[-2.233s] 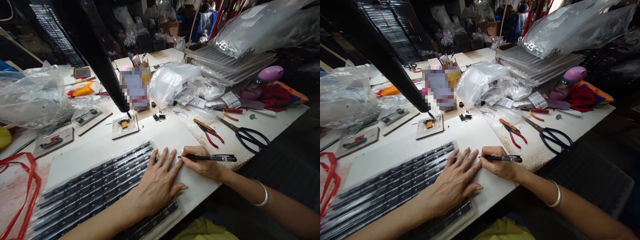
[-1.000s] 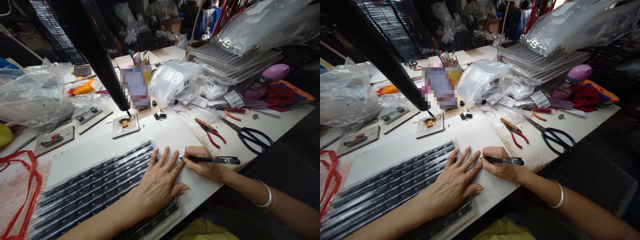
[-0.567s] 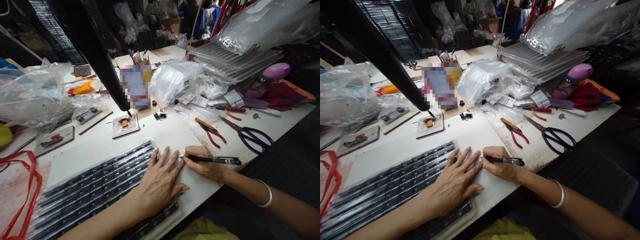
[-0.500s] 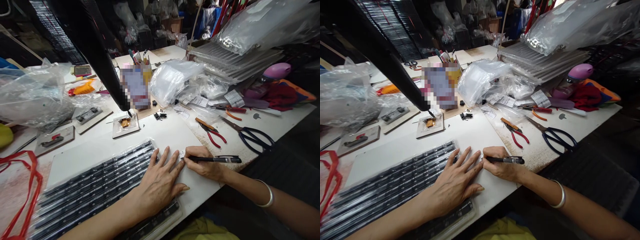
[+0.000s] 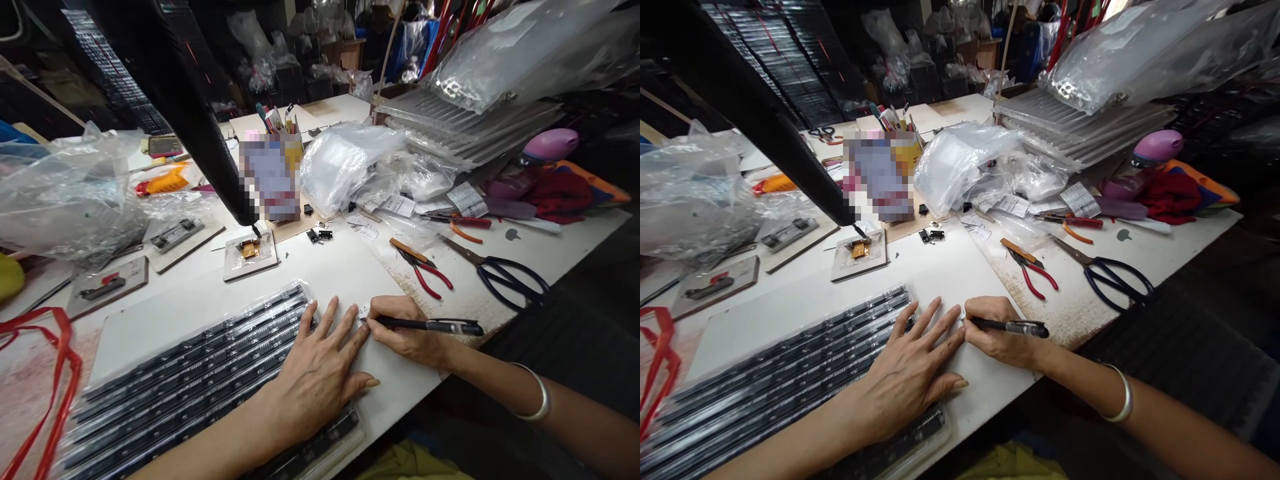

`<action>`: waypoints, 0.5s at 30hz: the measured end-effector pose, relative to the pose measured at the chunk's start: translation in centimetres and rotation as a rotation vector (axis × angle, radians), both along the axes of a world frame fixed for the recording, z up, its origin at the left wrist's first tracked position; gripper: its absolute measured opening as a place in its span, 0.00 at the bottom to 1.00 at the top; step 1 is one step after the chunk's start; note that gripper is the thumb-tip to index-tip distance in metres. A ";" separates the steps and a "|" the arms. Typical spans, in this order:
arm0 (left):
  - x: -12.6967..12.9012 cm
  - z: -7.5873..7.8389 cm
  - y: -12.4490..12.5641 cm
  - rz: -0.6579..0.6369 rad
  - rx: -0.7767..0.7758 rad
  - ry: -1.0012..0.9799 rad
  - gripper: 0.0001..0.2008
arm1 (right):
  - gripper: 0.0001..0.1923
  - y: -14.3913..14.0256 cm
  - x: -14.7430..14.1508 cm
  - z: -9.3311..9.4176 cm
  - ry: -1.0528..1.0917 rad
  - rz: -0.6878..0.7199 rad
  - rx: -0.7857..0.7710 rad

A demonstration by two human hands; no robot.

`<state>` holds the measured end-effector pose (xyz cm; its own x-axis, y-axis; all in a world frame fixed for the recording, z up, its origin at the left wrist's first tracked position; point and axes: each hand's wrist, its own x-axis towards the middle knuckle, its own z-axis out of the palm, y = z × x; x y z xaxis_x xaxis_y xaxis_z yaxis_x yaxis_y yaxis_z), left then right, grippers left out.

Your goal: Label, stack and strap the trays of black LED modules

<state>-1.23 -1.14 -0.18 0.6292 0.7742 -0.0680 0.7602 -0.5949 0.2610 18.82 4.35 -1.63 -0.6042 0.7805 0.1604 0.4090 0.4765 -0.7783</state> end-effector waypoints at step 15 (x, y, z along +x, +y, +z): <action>0.0 -0.1 0.0 -0.001 -0.014 -0.012 0.31 | 0.12 -0.2 -0.2 0.2 0.007 -0.049 -0.030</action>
